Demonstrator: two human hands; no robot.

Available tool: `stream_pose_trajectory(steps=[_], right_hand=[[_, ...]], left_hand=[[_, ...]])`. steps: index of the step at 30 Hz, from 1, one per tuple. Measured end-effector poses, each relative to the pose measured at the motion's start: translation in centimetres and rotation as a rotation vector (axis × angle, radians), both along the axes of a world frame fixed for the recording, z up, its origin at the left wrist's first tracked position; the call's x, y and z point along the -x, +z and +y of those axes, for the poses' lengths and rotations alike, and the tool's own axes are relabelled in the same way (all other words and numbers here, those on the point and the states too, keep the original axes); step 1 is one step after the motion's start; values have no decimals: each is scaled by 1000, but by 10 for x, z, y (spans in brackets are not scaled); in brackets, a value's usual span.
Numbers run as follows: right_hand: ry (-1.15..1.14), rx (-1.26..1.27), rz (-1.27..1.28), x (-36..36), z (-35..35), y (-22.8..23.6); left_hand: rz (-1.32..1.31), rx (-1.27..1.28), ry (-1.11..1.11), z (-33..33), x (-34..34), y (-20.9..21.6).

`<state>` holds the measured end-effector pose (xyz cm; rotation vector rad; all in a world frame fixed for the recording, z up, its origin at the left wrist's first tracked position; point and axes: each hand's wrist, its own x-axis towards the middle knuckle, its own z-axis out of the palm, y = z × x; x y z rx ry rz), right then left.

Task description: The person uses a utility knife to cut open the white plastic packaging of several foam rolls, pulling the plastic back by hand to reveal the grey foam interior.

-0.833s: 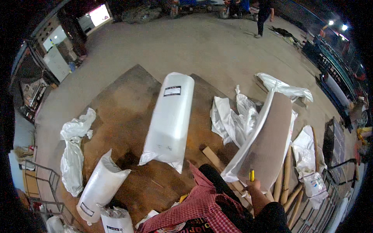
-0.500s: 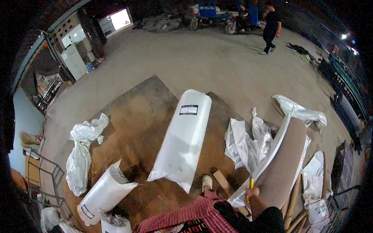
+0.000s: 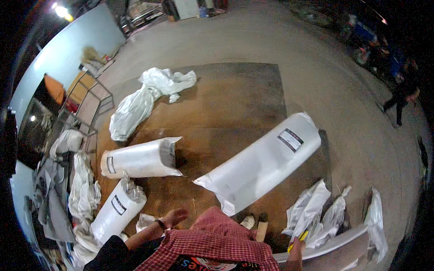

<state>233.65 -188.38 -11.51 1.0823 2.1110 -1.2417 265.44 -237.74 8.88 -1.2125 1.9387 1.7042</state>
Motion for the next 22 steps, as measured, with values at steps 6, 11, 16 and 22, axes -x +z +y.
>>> stream_pose_trajectory(steps=[6,11,16,22], right_hand=[[138,263,197,56,-134,51],[103,284,190,51,-174,42],[58,53,102,-2,-200,25],[280,159,225,-67,-273,40]], left_hand=[[-393,-166,81,-29,-125,-101],[-390,-50,-72,-115,-182,-165],[-149,-15,102,-233,-160,-151],[78,-234,475,-376,-201,-113]])
